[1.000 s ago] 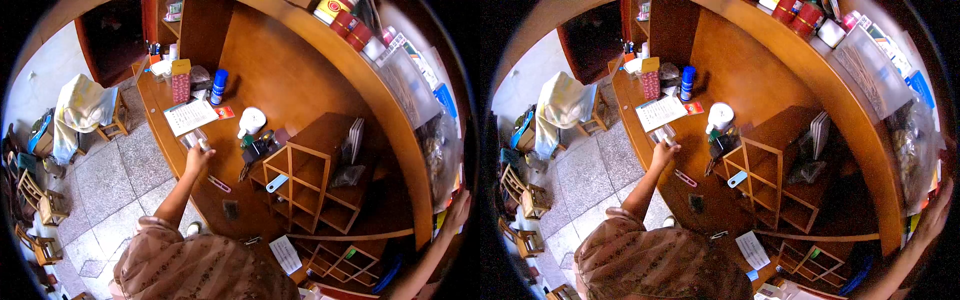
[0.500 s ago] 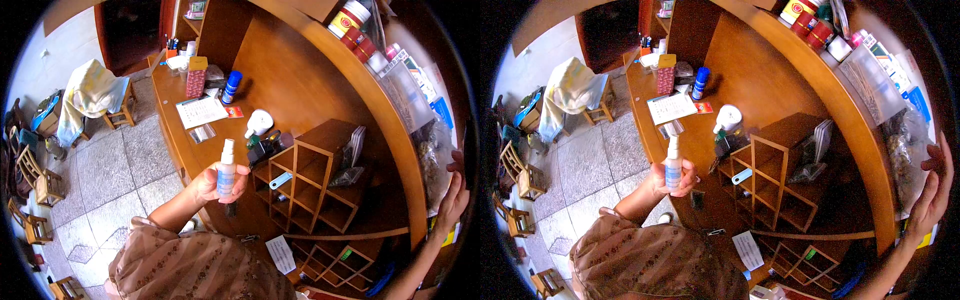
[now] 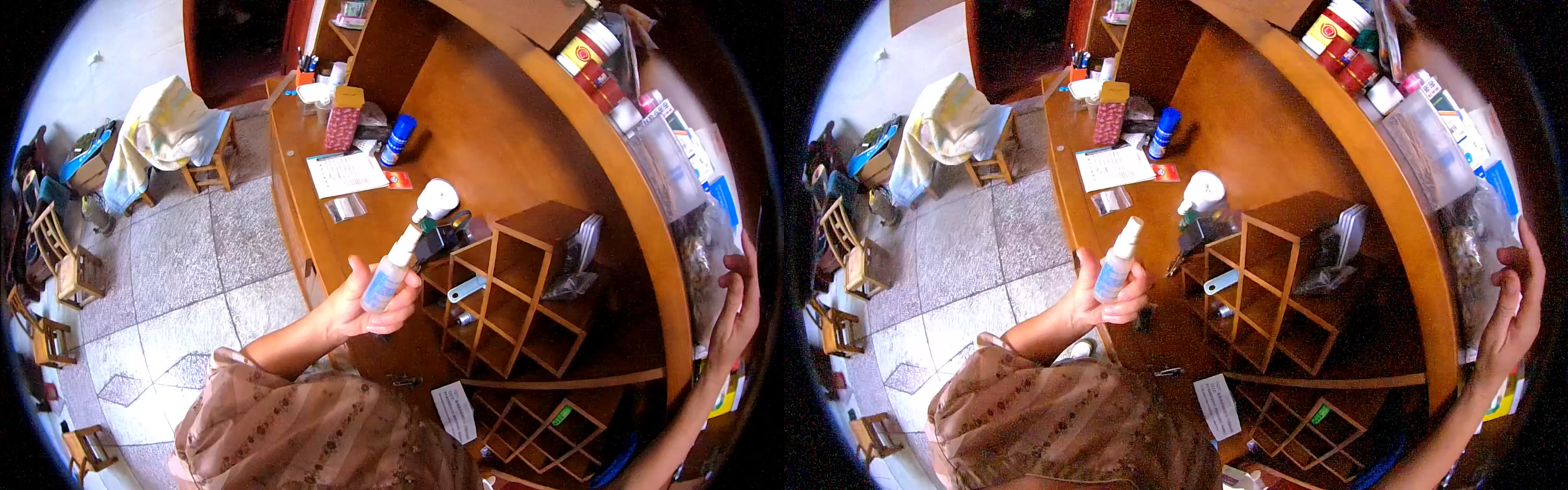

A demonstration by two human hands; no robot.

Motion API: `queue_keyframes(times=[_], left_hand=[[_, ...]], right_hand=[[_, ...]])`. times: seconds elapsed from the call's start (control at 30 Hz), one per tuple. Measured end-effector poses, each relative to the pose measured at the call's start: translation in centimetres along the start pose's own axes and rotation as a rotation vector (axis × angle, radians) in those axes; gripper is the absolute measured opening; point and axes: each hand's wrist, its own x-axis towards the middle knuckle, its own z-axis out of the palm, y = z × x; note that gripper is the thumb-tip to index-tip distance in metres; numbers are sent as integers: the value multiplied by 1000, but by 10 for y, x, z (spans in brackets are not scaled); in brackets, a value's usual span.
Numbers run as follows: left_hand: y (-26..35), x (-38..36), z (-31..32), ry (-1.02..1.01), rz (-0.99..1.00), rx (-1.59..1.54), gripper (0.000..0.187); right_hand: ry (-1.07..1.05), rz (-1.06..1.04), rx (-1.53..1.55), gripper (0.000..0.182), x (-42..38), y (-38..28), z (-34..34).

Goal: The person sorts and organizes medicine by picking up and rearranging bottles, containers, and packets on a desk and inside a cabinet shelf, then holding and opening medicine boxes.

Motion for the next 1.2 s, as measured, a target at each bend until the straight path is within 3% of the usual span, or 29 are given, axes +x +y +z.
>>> queue_keyframes(times=[0.2, 0.43, 0.53, 0.67, 0.73, 0.77, 0.83, 1.2], left_hand=[[5, -4, 11, 153, -16, 45, 77], [6, -4, 25, 381, -55, 498, 74], [6, -7, 26, 446, 16, 636, 61], [7, -8, 29, 530, 29, 862, 45], [3, -5, 26, 539, 287, 1271, 33], [3, -5, 28, 530, 288, 1269, 33], [6, -4, 41, 541, 429, 1675, 36], [17, -22, 62, 544, 619, 1969, 39]], right_hand=[[-16, 0, 0, 37, 0, -5, 5], [-32, -28, -54, 36, 1, -13, 6], [-58, 34, -73, 35, 1, -17, 5], [-12, -48, -112, 34, 3, -18, 7], [3, 0, -101, 31, 1, -17, 4], [18, 46, -87, 28, 1, -15, 1], [68, 14, -90, 27, -1, -11, -3], [89, -230, -208, 13, 13, -41, 6]])
